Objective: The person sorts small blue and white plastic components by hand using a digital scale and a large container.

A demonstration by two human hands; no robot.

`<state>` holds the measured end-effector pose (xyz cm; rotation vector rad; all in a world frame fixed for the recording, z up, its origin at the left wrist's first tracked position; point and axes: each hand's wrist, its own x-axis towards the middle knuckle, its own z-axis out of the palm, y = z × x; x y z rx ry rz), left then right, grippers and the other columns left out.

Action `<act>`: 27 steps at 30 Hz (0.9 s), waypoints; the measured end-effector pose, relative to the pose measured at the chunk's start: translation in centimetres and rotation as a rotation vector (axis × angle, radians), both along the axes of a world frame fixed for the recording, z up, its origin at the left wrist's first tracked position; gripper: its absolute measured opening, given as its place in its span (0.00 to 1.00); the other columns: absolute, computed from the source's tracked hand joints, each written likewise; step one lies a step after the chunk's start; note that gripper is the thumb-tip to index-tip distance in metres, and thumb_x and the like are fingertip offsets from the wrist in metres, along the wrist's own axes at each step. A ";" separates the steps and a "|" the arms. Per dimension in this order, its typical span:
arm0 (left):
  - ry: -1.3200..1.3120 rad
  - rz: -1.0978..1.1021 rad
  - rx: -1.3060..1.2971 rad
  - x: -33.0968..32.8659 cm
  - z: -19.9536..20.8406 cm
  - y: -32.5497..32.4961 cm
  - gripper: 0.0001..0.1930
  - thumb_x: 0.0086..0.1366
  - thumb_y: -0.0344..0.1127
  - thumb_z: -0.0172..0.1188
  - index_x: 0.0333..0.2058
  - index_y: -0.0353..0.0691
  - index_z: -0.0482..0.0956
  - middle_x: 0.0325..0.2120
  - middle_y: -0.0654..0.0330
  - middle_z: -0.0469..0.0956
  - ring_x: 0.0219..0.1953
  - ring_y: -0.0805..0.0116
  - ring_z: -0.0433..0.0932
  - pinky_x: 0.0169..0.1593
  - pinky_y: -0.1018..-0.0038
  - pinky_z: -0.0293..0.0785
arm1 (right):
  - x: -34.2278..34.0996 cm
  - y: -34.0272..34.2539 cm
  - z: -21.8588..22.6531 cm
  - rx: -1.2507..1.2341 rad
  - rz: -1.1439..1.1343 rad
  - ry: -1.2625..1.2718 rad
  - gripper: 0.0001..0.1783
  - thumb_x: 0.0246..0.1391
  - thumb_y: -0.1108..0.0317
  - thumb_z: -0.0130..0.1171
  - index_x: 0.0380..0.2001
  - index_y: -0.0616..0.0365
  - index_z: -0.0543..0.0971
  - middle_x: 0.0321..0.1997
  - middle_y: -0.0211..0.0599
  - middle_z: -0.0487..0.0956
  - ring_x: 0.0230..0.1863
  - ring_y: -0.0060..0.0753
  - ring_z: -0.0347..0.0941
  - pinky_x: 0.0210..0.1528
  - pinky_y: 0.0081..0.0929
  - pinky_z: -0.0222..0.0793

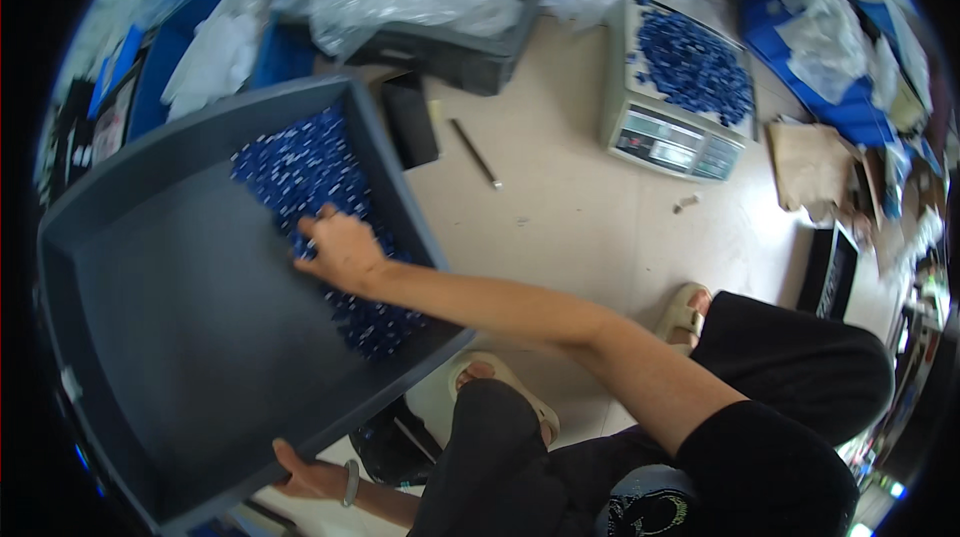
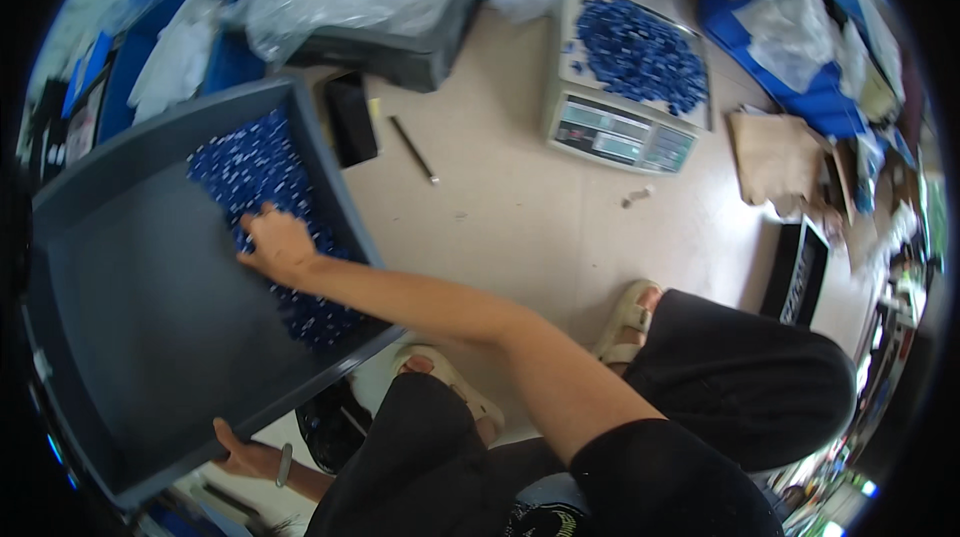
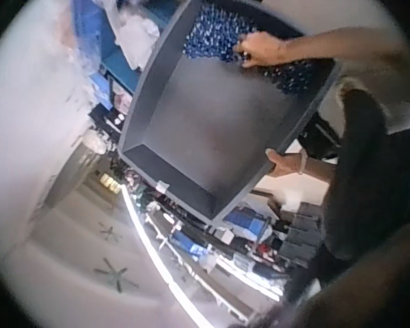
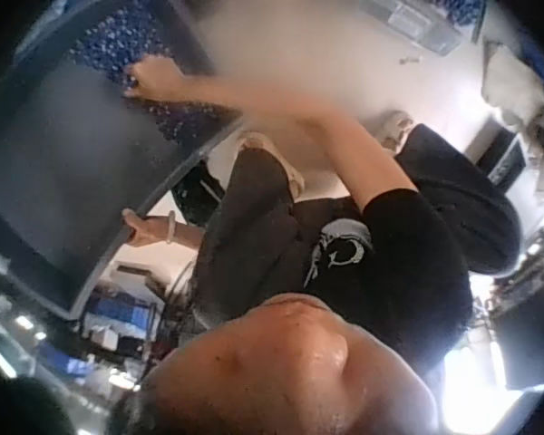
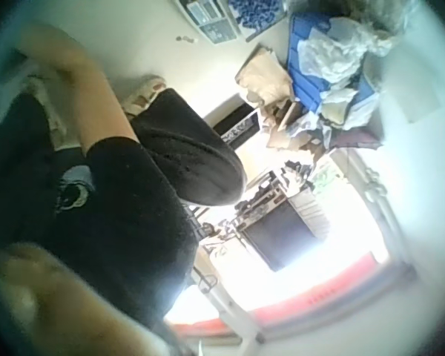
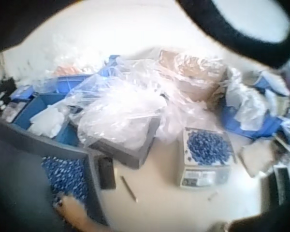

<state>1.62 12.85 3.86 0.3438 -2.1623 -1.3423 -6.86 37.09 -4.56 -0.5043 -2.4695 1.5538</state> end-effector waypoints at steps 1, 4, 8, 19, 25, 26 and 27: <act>-0.018 0.013 0.034 0.0 -0.3 -0.2 0.28 0.55 0.39 0.67 0.46 0.22 0.69 0.43 0.44 0.74 0.41 0.58 0.76 0.48 0.68 0.75 | 0.4 0.9 0.7 0.016 0.006 0.017 0.21 0.45 0.57 0.65 0.39 0.61 0.78 0.40 0.57 0.75 0.40 0.55 0.76 0.43 0.42 0.75; 0.098 -0.118 0.135 -0.3 -1.4 1.6 0.26 0.54 0.34 0.67 0.47 0.23 0.69 0.43 0.48 0.74 0.40 0.62 0.75 0.47 0.70 0.72 | 1.1 4.2 2.0 0.115 -0.038 0.082 0.21 0.46 0.56 0.64 0.38 0.60 0.78 0.39 0.58 0.75 0.38 0.54 0.76 0.41 0.42 0.75; 0.041 -0.104 0.190 0.0 -1.1 1.4 0.24 0.53 0.33 0.66 0.44 0.24 0.69 0.38 0.50 0.75 0.38 0.63 0.76 0.45 0.72 0.74 | 1.7 7.2 4.2 0.041 -0.026 0.215 0.21 0.45 0.55 0.66 0.29 0.66 0.79 0.25 0.56 0.75 0.26 0.50 0.76 0.33 0.41 0.74; 0.030 -0.007 0.077 -0.5 -1.0 -0.8 0.27 0.54 0.34 0.68 0.47 0.21 0.68 0.43 0.44 0.74 0.39 0.61 0.75 0.46 0.68 0.75 | 14.4 26.3 9.7 -0.071 -0.571 0.180 0.17 0.53 0.57 0.64 0.27 0.64 0.78 0.13 0.24 0.70 0.13 0.13 0.64 0.15 0.18 0.59; 0.009 -0.009 -0.023 -1.4 -2.8 -2.1 0.25 0.56 0.40 0.67 0.42 0.22 0.73 0.40 0.45 0.76 0.37 0.62 0.77 0.43 0.69 0.76 | 27.5 43.7 5.2 0.669 -0.915 -0.062 0.20 0.49 0.53 0.65 0.32 0.61 0.80 0.17 0.34 0.76 0.18 0.23 0.72 0.21 0.25 0.66; -0.007 0.005 -0.035 -1.3 -3.1 -1.8 0.26 0.55 0.41 0.67 0.42 0.22 0.73 0.40 0.44 0.76 0.37 0.61 0.77 0.43 0.69 0.76 | 29.7 46.3 4.1 0.904 -0.889 -0.107 0.21 0.49 0.51 0.65 0.32 0.61 0.80 0.19 0.38 0.78 0.22 0.29 0.76 0.25 0.31 0.70; -0.020 0.021 -0.056 -1.3 -3.2 -2.0 0.27 0.55 0.42 0.67 0.42 0.22 0.72 0.40 0.44 0.76 0.37 0.60 0.77 0.43 0.68 0.76 | 30.9 47.6 2.6 0.908 -0.895 -0.113 0.21 0.49 0.51 0.65 0.32 0.61 0.80 0.19 0.38 0.78 0.22 0.29 0.76 0.25 0.31 0.70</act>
